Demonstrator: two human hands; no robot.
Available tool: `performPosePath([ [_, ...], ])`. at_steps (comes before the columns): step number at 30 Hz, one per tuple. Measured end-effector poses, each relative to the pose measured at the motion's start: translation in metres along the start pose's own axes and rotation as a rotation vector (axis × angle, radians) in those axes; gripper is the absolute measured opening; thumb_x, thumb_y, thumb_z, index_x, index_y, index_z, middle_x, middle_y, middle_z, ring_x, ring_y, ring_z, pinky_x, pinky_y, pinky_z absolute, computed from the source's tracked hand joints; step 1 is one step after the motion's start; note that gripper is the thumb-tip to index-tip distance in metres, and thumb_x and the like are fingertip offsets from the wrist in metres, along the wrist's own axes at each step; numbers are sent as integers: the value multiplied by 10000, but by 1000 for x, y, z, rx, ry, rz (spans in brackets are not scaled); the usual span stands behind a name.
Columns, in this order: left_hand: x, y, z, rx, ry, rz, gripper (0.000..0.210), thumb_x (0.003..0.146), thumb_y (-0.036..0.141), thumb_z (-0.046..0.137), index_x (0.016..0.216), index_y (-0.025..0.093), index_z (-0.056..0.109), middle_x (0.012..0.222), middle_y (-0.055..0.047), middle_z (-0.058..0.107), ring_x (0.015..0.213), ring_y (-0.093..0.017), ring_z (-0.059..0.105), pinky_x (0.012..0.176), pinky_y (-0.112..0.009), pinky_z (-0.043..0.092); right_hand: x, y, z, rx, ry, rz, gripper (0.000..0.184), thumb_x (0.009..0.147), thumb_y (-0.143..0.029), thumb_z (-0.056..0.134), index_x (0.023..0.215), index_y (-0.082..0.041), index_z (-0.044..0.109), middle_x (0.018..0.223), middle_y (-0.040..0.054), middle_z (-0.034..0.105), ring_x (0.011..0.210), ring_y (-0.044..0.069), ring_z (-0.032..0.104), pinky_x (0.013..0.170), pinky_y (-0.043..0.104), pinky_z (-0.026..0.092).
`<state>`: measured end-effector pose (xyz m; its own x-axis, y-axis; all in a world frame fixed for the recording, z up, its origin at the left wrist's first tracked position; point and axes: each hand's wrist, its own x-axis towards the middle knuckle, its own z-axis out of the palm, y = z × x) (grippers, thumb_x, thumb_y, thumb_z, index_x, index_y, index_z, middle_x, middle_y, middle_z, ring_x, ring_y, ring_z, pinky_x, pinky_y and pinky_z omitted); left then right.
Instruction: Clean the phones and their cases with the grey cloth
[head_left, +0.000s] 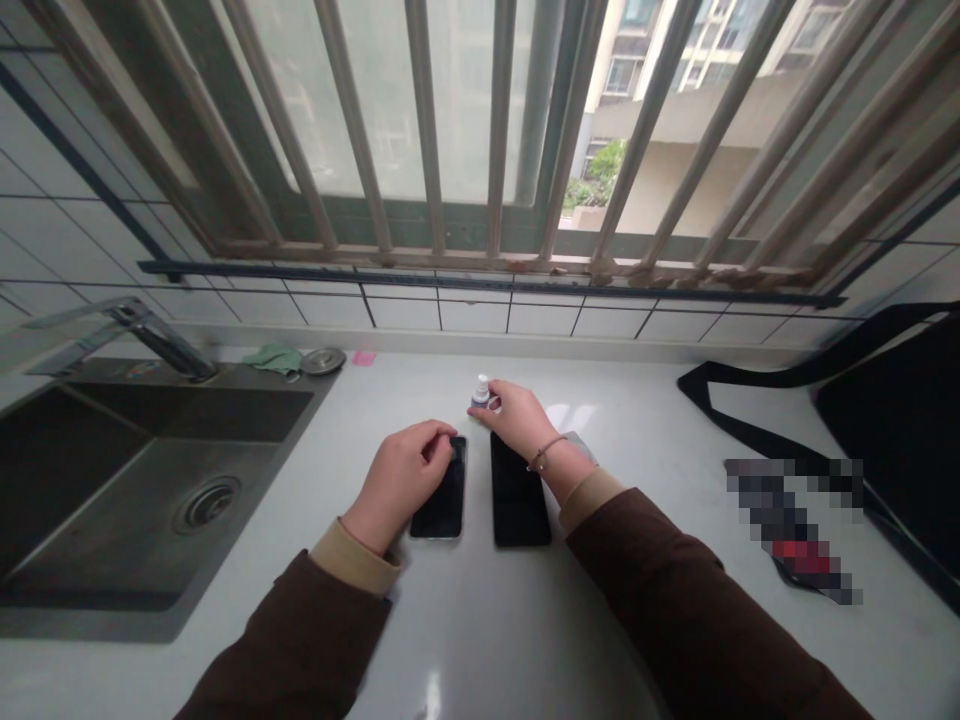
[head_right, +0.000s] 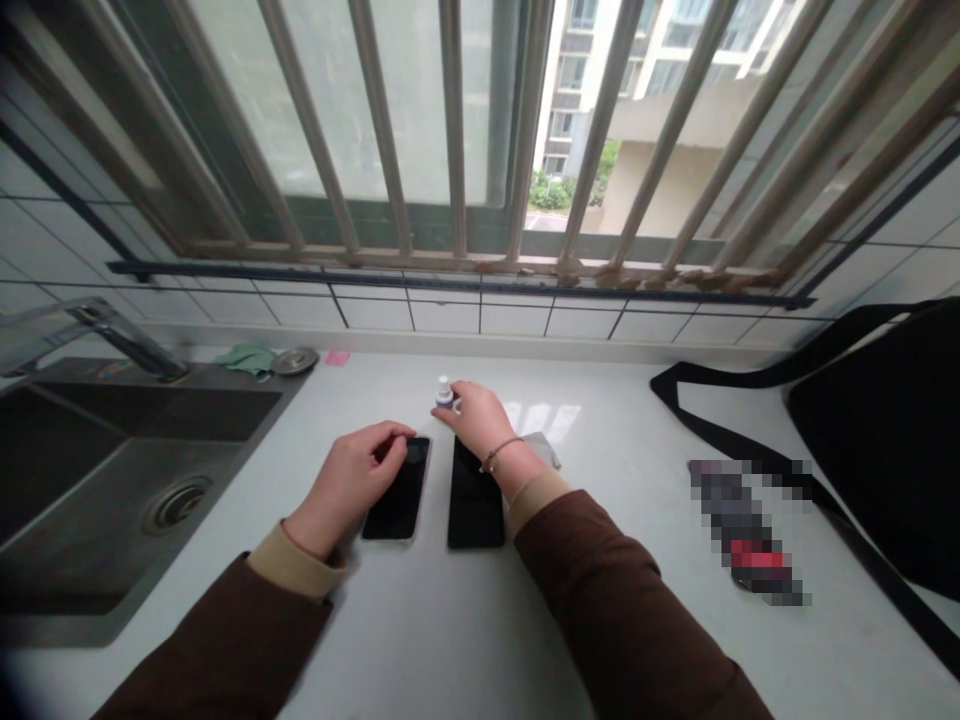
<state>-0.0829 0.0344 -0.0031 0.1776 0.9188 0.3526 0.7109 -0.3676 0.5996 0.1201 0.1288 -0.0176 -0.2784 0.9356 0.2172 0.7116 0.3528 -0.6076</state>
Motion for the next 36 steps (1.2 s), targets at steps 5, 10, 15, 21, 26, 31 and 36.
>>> performPosePath([
  [5, 1, 2, -2, 15, 4, -13, 215, 1009, 214, 571, 1026, 213, 786, 939, -32, 816, 769, -187, 713, 773, -313, 538, -18, 30, -47, -104, -2, 64, 397, 1149, -393, 454, 1402, -163, 656, 1300, 146, 761, 1091, 203, 734, 945, 311, 531],
  [10, 0, 2, -2, 19, 5, -10, 214, 1012, 209, 569, 1027, 213, 783, 981, -36, 821, 847, -199, 737, 841, -326, 550, -58, 70, -91, -277, -167, 68, 140, 996, -228, 681, 1008, -176, 811, 1036, 125, 792, 1008, 266, 733, 955, 358, 521],
  [15, 0, 2, -2, 26, 5, -14, 216, 1017, 235, 569, 1031, 219, 783, 965, -29, 819, 826, -198, 734, 811, -318, 545, -79, 83, -88, -334, -223, 42, 216, 970, -178, 710, 1174, -169, 781, 1132, 127, 764, 1080, 265, 707, 986, 353, 506],
  [21, 0, 2, -3, 17, 8, -23, 209, 1012, 234, 575, 1019, 218, 783, 922, -22, 810, 777, -190, 715, 772, -312, 530, -73, 79, -94, -273, -205, 57, 63, 883, -156, 735, 835, -196, 734, 942, 74, 727, 917, 228, 683, 862, 319, 500],
  [26, 0, 1, -2, 26, 7, -25, 214, 1007, 221, 572, 1020, 219, 785, 938, -28, 817, 777, -188, 716, 777, -311, 534, -55, 76, -110, -108, -70, 131, 55, 881, -173, 683, 918, -213, 677, 803, 10, 697, 761, 188, 654, 746, 306, 513],
  [31, -1, 1, -1, 48, -1, -41, 220, 1003, 213, 567, 1037, 224, 784, 970, -30, 820, 790, -185, 716, 803, -314, 540, -22, 60, -82, 105, 81, 261, 182, 1005, -255, 584, 1178, -196, 573, 931, 54, 741, 736, 166, 731, 665, 285, 612],
  [36, 2, -1, -1, 120, -27, -86, 224, 1003, 216, 549, 1027, 221, 772, 994, -53, 810, 854, -213, 729, 821, -334, 543, -8, 42, -45, 116, 62, 321, 158, 1010, -225, 629, 1160, -204, 586, 944, 64, 758, 795, 189, 767, 744, 323, 643],
])
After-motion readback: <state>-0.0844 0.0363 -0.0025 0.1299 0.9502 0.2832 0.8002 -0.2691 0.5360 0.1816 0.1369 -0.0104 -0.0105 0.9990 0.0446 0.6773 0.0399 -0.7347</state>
